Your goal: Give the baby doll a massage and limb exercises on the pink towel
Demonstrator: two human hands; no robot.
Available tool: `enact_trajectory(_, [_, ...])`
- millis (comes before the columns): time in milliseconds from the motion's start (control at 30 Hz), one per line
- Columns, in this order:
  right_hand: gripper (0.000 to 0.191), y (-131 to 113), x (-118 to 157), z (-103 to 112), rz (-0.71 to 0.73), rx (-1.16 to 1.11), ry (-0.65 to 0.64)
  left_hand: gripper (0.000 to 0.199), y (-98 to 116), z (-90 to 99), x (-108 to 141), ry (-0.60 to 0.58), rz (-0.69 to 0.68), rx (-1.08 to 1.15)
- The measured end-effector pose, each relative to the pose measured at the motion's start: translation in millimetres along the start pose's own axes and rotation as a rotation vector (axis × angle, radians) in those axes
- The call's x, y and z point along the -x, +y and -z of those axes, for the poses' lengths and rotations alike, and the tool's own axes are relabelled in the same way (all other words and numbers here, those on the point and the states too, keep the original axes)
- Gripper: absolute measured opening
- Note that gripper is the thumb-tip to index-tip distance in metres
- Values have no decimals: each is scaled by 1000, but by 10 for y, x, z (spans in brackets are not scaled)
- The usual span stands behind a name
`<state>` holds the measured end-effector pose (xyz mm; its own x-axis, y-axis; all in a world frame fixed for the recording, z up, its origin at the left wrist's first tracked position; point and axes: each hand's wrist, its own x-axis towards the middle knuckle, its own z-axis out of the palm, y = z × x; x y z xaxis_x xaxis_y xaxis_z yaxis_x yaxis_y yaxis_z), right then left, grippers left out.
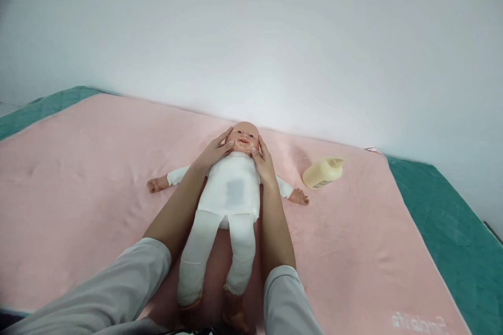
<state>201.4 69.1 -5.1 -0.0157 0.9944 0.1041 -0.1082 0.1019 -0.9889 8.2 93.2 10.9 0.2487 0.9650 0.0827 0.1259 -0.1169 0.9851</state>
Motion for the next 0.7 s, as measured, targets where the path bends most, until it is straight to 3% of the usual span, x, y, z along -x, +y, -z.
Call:
enact_trajectory(200, [77, 30, -13, 7, -27, -116, 25, 79, 19, -5, 21, -4, 53, 55])
enact_trajectory(367, [79, 9, -3, -10, 6, -5, 38, 73, 37, -16, 47, 6, 63, 112])
enact_trajectory(700, [93, -168, 77, -67, -39, 123, 13, 91, 100, -20, 80, -22, 51, 24])
